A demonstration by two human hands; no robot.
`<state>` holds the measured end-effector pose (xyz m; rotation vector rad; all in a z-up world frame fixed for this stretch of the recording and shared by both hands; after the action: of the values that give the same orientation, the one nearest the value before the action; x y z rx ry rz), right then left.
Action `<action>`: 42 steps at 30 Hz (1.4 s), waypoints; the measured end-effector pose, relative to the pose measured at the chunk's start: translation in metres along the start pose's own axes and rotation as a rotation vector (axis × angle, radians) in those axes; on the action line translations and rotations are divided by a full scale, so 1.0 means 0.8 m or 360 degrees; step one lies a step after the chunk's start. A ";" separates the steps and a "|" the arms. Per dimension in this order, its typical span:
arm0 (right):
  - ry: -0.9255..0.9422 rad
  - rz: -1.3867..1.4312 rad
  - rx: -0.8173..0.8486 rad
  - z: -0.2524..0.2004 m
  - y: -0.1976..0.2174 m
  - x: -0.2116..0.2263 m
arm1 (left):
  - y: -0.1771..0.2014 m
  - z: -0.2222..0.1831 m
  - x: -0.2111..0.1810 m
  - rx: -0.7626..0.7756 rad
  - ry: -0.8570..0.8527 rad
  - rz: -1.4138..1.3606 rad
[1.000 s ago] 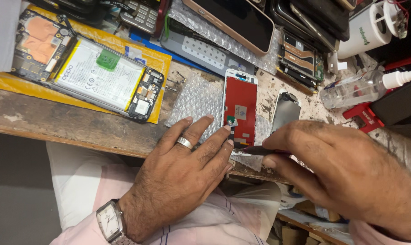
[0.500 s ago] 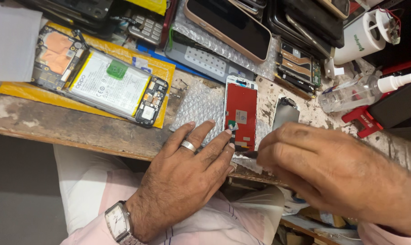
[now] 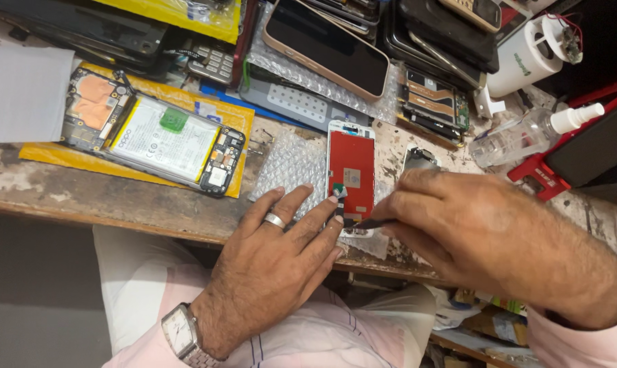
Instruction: The person works on the internal components of a mobile phone using a precision screwdriver. They move parts around the workbench and tighten several small screws on the device.
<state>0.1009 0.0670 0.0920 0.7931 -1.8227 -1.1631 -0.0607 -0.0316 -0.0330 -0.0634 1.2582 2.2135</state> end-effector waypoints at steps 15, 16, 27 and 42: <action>0.0193 0.0232 -0.0070 0.014 0.010 0.021 | 0.001 0.001 -0.002 -0.0026 -0.0020 0.0051; 0.0149 0.0220 -0.0090 0.013 0.007 0.019 | 0.000 0.000 -0.003 -0.0031 -0.0024 0.0056; 0.0394 0.0425 -0.0273 0.005 0.006 0.018 | 0.001 0.005 -0.005 -0.0021 -0.0009 0.0035; 0.0347 0.0359 -0.0342 0.000 -0.013 0.002 | 0.003 0.004 -0.008 0.0017 0.0017 0.0062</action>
<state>0.1008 0.0621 0.0829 0.5519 -1.5341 -1.0603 -0.0561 -0.0331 -0.0274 -0.0471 1.2876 2.2423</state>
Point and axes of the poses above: each hand's wrist, its own z-axis towards the middle knuckle, its own y-axis out of the back of the hand, x = y × z, the point moved 3 cm from there along z, towards the middle knuckle, and after that the axes turned 8 degrees about z, right-handed, at the moved point
